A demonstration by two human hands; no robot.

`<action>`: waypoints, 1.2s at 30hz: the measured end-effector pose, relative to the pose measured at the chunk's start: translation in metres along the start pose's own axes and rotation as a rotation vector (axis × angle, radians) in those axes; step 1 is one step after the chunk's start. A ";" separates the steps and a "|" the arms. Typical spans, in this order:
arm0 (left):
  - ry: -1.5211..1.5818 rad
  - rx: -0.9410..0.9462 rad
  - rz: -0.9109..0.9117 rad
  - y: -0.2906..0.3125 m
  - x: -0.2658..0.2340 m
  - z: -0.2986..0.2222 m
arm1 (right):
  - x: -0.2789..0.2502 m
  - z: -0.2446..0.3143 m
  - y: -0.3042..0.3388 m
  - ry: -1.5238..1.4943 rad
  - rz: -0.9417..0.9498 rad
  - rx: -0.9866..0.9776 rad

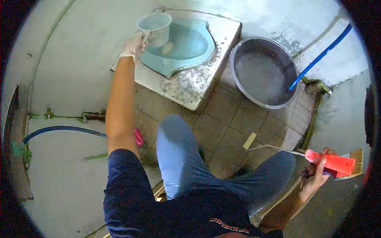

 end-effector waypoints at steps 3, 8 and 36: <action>-0.310 -0.008 -0.099 -0.049 -0.024 0.029 | 0.001 0.003 -0.001 0.033 -0.042 -0.034; -0.767 0.012 -0.101 -0.098 -0.038 0.070 | 0.005 0.012 -0.001 0.069 0.012 -0.058; -1.348 0.333 -0.319 -0.101 -0.037 0.058 | 0.020 -0.003 0.001 0.066 -0.087 -0.119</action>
Point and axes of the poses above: each hand's wrist, its own y-axis away from the middle knuckle, its own x-axis out of the palm, z = x × y, the point moved 5 cm from there along -y, towards the middle knuckle, and after that the axes turned 8 degrees about y, right-handed, at the moved point
